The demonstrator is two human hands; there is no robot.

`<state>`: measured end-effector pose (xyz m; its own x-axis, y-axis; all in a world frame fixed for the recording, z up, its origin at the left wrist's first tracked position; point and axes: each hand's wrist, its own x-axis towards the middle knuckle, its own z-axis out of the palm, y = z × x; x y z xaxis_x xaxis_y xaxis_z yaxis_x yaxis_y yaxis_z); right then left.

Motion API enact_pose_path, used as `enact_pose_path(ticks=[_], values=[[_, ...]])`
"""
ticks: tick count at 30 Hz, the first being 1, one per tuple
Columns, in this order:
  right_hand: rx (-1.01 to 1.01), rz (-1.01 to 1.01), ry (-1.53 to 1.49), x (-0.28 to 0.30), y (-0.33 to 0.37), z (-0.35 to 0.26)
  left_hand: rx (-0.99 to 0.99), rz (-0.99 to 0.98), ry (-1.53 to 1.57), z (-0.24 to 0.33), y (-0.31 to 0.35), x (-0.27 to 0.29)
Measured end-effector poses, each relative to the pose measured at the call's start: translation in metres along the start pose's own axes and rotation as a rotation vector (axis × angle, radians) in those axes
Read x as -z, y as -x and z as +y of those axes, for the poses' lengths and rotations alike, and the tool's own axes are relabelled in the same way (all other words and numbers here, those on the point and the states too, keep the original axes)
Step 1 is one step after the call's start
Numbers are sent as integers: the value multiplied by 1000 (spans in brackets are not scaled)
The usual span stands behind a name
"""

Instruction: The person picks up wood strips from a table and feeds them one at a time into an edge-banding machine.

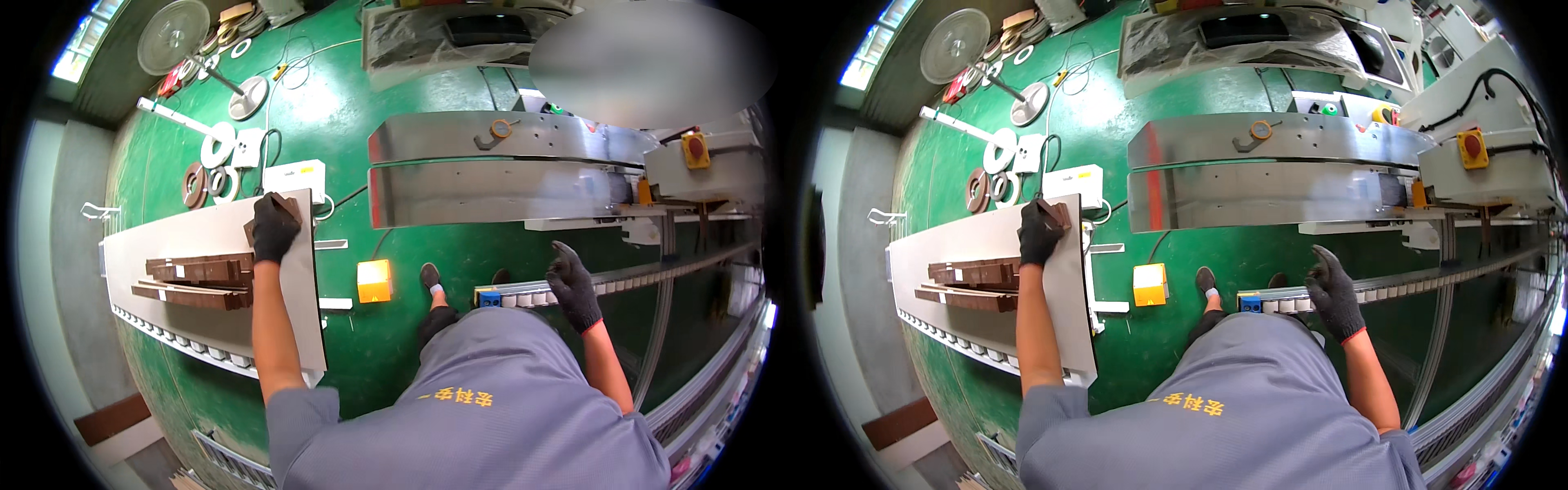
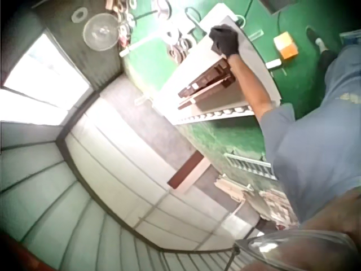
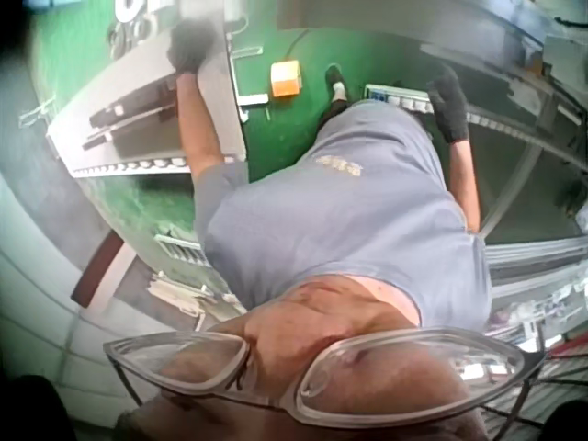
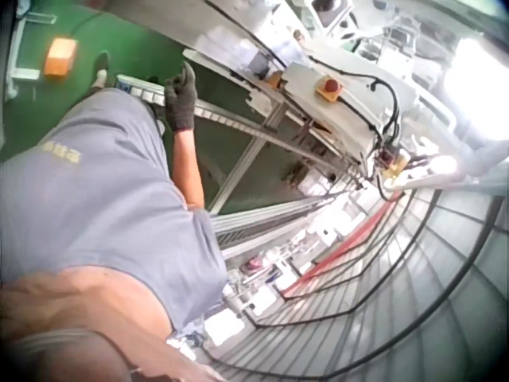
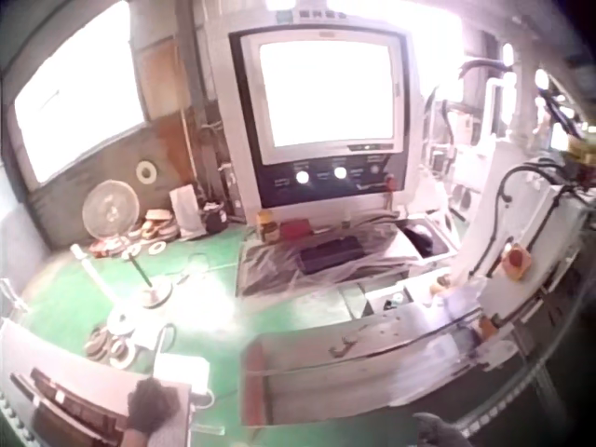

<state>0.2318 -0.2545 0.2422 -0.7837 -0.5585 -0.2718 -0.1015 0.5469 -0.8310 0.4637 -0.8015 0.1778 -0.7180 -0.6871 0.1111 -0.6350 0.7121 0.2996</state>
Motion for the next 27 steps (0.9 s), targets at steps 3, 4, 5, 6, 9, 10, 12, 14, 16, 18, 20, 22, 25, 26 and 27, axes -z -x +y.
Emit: enact_pose_path(ticks=[3,4,5,6,9,10,12,14,16,18,20,22,25,26,27], values=[[102,-143,-33,-10,-8,-50,-197,167,398,105,35,35],[269,-129,19,-19,-14,-48,-196,139,582,145,46,41],[288,-139,-119,-29,-17,-64,-176,164,718,166,61,28],[390,-133,11,-30,-20,-85,-155,188,851,190,74,15],[483,-66,-41,-45,-31,-108,-77,-83,1302,284,99,17],[462,-84,-88,-44,-31,-110,-145,-111,1286,300,104,12],[421,-125,-188,-35,-28,-108,-256,-53,1196,332,117,13],[437,-68,-117,-21,-19,-94,-374,-24,1127,351,122,11],[496,-1,-57,-10,-8,-83,-499,-32,1072,359,125,9],[465,-11,-54,0,1,-78,-576,-28,1016,367,132,9],[445,-8,-52,9,9,-75,-623,-25,970,375,139,7],[438,10,-50,15,15,-72,-640,-19,932,381,145,5],[404,-1,-15,23,21,-61,-610,-37,1004,393,153,5],[388,-2,-33,24,22,-58,-637,-24,981,395,155,4],[371,0,-49,25,22,-56,-665,-12,960,397,154,2]])
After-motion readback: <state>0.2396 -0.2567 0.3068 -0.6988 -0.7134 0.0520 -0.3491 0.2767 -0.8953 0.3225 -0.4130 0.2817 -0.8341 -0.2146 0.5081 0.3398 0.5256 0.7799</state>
